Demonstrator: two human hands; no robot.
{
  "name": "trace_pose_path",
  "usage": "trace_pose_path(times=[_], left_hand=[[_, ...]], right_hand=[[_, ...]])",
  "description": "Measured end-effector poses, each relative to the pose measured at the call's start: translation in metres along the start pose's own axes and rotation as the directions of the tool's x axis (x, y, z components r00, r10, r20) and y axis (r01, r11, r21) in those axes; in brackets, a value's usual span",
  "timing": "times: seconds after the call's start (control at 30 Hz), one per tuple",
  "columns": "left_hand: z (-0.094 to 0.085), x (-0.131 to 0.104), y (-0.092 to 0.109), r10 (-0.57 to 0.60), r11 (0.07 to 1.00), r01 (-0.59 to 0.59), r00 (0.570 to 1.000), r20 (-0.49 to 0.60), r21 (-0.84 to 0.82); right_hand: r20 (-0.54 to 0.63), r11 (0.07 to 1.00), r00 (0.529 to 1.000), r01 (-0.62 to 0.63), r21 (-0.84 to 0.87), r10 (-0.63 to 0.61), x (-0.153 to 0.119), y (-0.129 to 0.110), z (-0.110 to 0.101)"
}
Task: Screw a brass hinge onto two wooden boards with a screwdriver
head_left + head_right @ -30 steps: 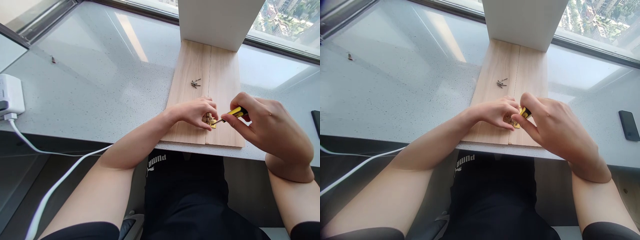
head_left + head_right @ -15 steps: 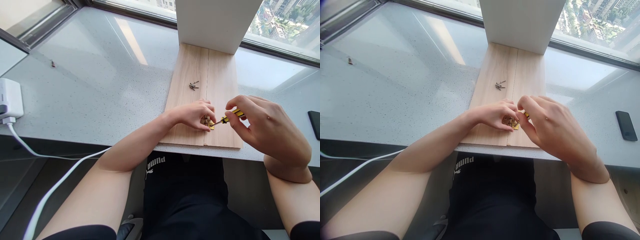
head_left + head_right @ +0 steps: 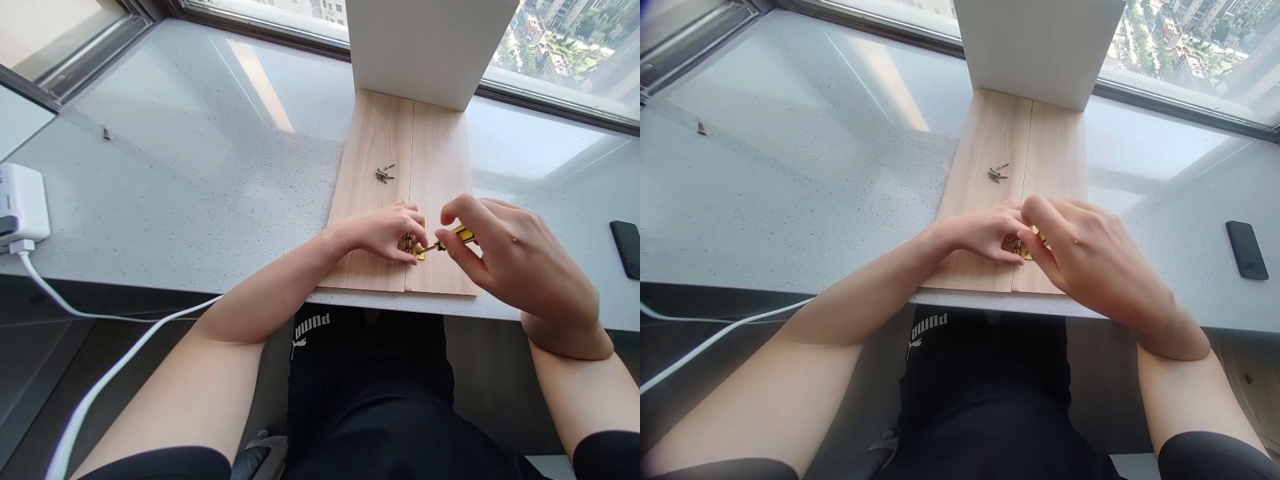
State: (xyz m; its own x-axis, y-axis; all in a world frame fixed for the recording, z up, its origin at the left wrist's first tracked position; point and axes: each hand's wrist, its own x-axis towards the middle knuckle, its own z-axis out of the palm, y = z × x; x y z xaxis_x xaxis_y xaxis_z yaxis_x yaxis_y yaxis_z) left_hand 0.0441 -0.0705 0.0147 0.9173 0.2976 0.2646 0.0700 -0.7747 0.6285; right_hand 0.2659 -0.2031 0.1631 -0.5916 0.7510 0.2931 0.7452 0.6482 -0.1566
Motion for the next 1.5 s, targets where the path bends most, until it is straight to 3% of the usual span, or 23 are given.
trace_pose_path(times=[0.13, 0.3, 0.4, 0.63, 1.0, 1.2, 1.4, 1.5], left_hand=[[0.0, 0.0, -0.001, 0.052, 0.998, -0.05, 0.998, 0.043, -0.032], [-0.002, -0.002, -0.002, 0.07, 0.997, -0.068, 0.997, 0.032, -0.04], [-0.002, -0.002, 0.0, 0.053, 0.998, -0.052, 0.998, 0.034, -0.043], [0.0, 0.001, 0.005, 0.048, 0.999, -0.048, 0.997, 0.054, -0.01], [-0.002, -0.001, 0.005, 0.014, 1.0, -0.014, 0.999, 0.048, 0.002], [-0.002, 0.001, 0.008, 0.01, 1.0, -0.01, 0.998, 0.06, -0.002], [-0.003, 0.002, 0.008, 0.027, 0.999, -0.026, 0.998, 0.053, -0.029], [-0.002, 0.002, 0.008, 0.02, 0.999, -0.018, 0.998, 0.054, -0.028]], right_hand=[[0.023, 0.996, 0.996, 0.085, 0.038, -0.086, -0.003, -0.004, -0.001], [-0.036, 0.995, 0.998, -0.058, -0.078, 0.056, -0.004, -0.005, 0.004], [-0.027, 0.995, 0.995, -0.096, -0.042, 0.095, -0.002, -0.004, 0.004], [-0.009, 0.996, 1.0, 0.014, 0.092, -0.013, -0.001, 0.0, -0.001], [-0.07, 0.992, 0.994, -0.092, -0.09, 0.086, 0.004, 0.003, 0.002], [0.005, 0.998, 0.998, 0.064, 0.027, -0.064, 0.0, -0.003, -0.002], [0.011, 0.996, 0.997, -0.071, -0.05, 0.072, -0.001, -0.009, -0.003], [0.065, 1.0, 0.998, -0.013, 0.021, 0.011, -0.002, -0.01, -0.006]])
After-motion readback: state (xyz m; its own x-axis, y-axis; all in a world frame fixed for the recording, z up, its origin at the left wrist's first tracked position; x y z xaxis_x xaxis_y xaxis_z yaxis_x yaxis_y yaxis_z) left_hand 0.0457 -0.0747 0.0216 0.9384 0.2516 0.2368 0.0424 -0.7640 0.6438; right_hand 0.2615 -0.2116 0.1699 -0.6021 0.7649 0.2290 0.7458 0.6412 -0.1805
